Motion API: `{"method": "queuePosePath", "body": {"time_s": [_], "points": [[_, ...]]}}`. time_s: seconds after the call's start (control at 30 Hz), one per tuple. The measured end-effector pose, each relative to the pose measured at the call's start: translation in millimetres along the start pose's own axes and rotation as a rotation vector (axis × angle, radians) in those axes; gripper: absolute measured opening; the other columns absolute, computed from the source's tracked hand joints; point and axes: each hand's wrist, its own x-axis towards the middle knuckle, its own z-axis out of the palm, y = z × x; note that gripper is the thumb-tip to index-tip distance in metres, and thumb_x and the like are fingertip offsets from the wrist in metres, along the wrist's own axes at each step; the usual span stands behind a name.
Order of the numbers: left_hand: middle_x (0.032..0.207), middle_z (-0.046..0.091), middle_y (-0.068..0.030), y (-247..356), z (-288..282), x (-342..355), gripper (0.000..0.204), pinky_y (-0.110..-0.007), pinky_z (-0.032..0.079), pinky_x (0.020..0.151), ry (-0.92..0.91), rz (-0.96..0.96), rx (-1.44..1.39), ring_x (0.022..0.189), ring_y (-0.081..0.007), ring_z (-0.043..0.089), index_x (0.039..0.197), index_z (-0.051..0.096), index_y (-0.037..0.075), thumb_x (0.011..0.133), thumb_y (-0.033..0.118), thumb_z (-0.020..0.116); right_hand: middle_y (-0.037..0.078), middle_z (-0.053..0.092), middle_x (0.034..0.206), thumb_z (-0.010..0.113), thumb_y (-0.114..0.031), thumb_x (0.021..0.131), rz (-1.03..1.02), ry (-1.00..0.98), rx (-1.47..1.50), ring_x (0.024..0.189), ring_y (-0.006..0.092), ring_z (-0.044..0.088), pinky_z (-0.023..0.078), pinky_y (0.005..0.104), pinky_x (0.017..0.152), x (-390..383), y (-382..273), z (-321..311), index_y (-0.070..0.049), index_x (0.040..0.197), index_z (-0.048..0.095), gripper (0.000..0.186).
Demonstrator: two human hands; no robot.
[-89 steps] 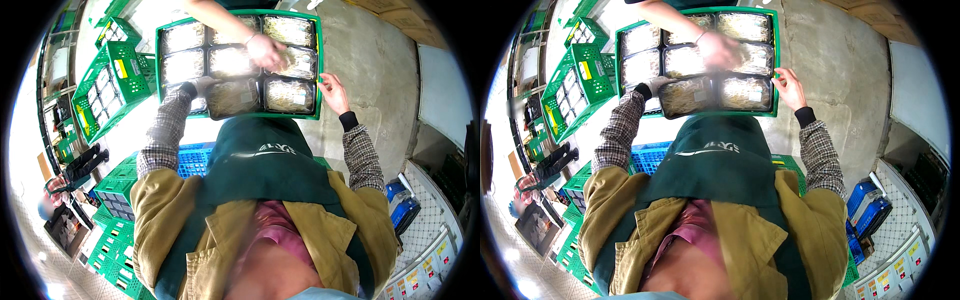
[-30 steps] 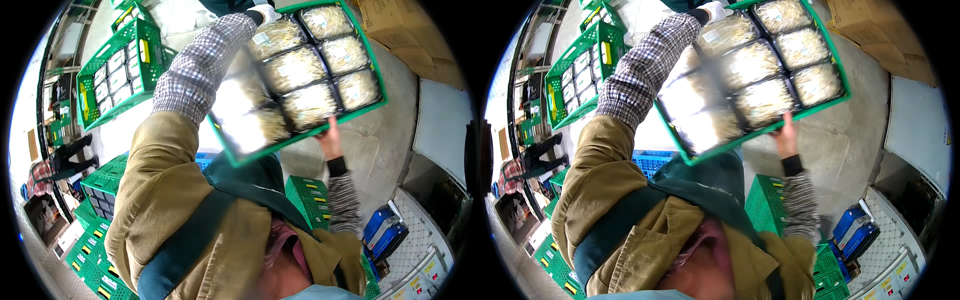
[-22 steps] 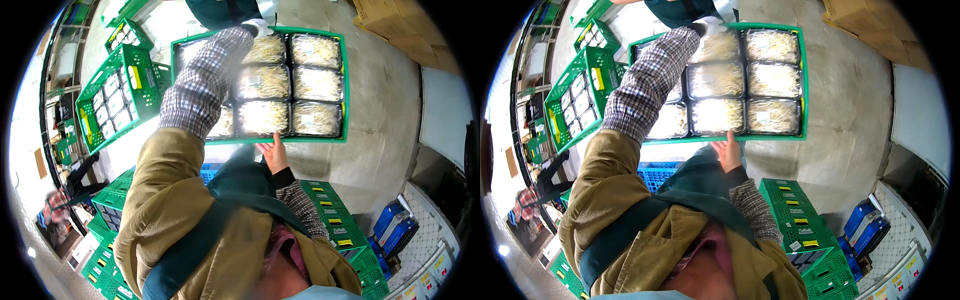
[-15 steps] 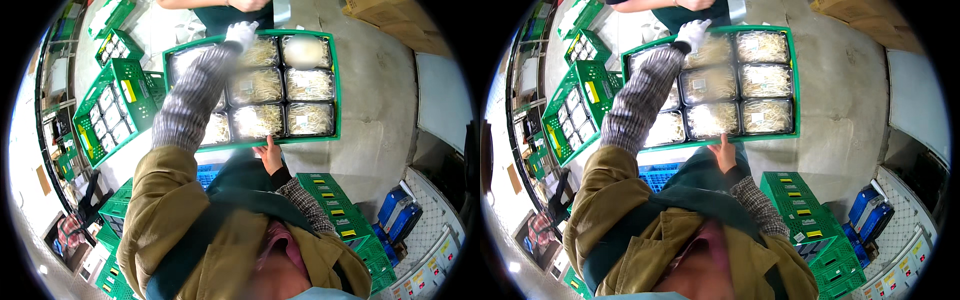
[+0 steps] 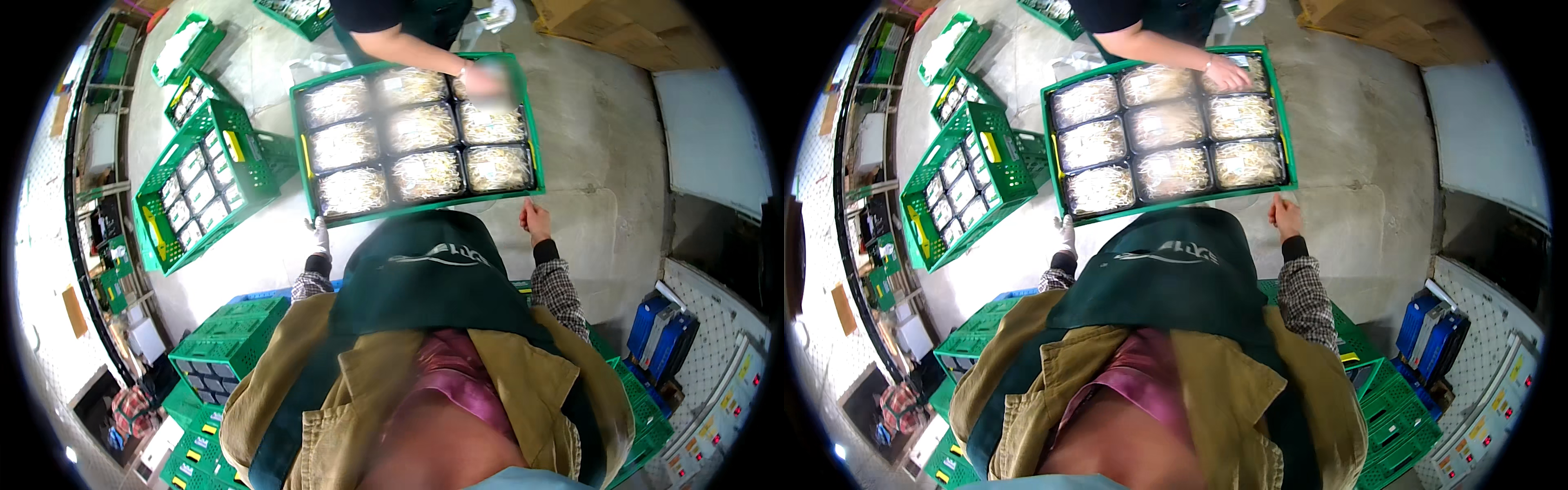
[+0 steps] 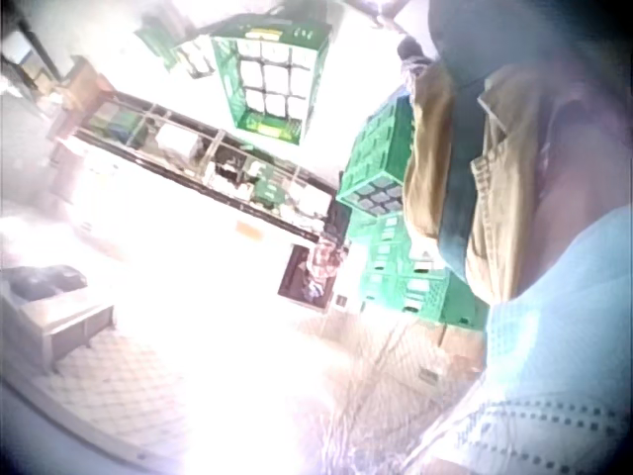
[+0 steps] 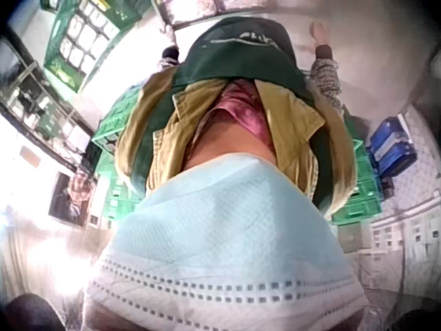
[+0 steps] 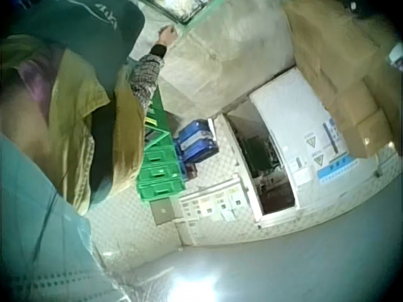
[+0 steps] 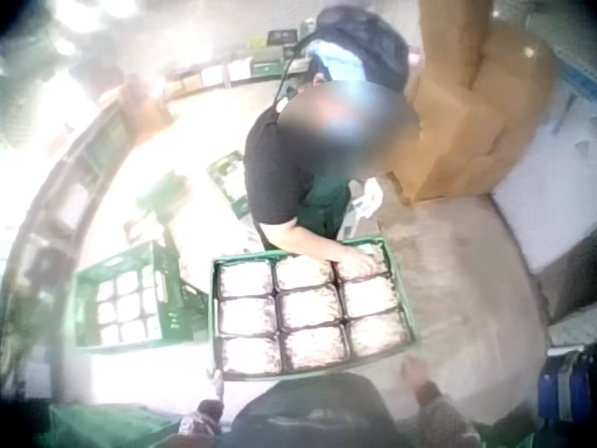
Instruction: The person is packing pre-portioned food items into green plastic crates. They pick up black trays containing food, place them into the crates, and then stack the crates.
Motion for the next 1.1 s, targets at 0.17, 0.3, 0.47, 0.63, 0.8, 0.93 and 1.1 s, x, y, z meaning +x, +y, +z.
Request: {"method": "queuePosePath", "body": {"time_s": [0.17,0.3,0.47,0.63,0.8,0.93,1.1], "points": [[0.100,0.058,-0.0212,67,25,-7,0.038,-0.035,0.042,0.082,-0.096,0.058,-0.171,0.092,-0.0312,0.056,0.108,0.050,-0.003,0.079,0.022,0.052,0.002,0.055,0.055,0.050,-0.033,0.087,-0.146,0.316,0.078,0.046,0.0099,0.051,0.039,0.0248,0.043,15,22,-20,-0.004,0.064,0.053,0.038],[0.105,0.056,-0.0223,112,17,-53,0.043,-0.035,0.040,0.086,-0.039,0.031,-0.187,0.098,-0.0326,0.054,0.113,0.047,-0.005,0.078,0.019,0.055,0.005,0.059,0.063,0.054,-0.030,0.084,-0.292,0.663,-0.169,0.054,0.0135,0.055,0.044,0.0284,0.049,50,69,-30,-0.003,0.076,0.058,0.029],[0.128,0.040,-0.0231,70,20,-68,0.060,-0.033,0.029,0.100,-0.035,-0.018,-0.155,0.120,-0.0316,0.038,0.126,0.035,-0.006,0.078,0.020,0.059,0.007,0.058,0.062,0.054,-0.028,0.083,-0.221,0.753,-0.282,0.051,0.0155,0.056,0.044,0.0305,0.047,110,95,-72,-0.002,0.082,0.060,0.026],[0.122,0.047,-0.0211,35,38,-90,0.059,-0.035,0.035,0.094,-0.023,-0.138,-0.322,0.111,-0.0281,0.047,0.127,0.034,-0.005,0.080,0.020,0.059,0.008,0.059,0.067,0.053,-0.030,0.084,-0.318,0.634,-0.283,0.052,0.0157,0.057,0.045,0.0307,0.048,138,86,-91,-0.003,0.090,0.059,0.028],[0.117,0.048,-0.0177,37,40,-116,0.064,-0.034,0.035,0.092,-0.016,-0.237,-0.367,0.105,-0.0260,0.047,0.131,0.027,-0.003,0.079,0.019,0.059,0.010,0.063,0.082,0.053,-0.033,0.082,-0.326,0.555,-0.502,0.071,0.0231,0.062,0.048,0.0345,0.064,85,40,-46,-0.006,0.094,0.060,0.030],[0.116,0.048,-0.0209,88,90,-134,0.055,-0.034,0.033,0.094,-0.147,-0.022,-0.621,0.107,-0.0268,0.045,0.126,0.031,-0.005,0.079,0.013,0.054,0.012,0.064,0.080,0.054,-0.030,0.082,-0.399,0.522,-0.379,0.078,0.0289,0.061,0.047,0.0378,0.069,75,27,-69,-0.007,0.091,0.061,0.025],[0.099,0.051,-0.0145,83,115,-128,0.045,-0.029,0.034,0.065,0.015,-0.148,-0.515,0.079,-0.0187,0.046,0.117,0.035,-0.002,0.081,0.013,0.056,0.011,0.063,0.081,0.056,-0.028,0.082,-0.538,0.405,-0.315,0.078,0.0284,0.060,0.047,0.0376,0.069,80,7,-53,-0.007,0.091,0.061,0.024]]}}
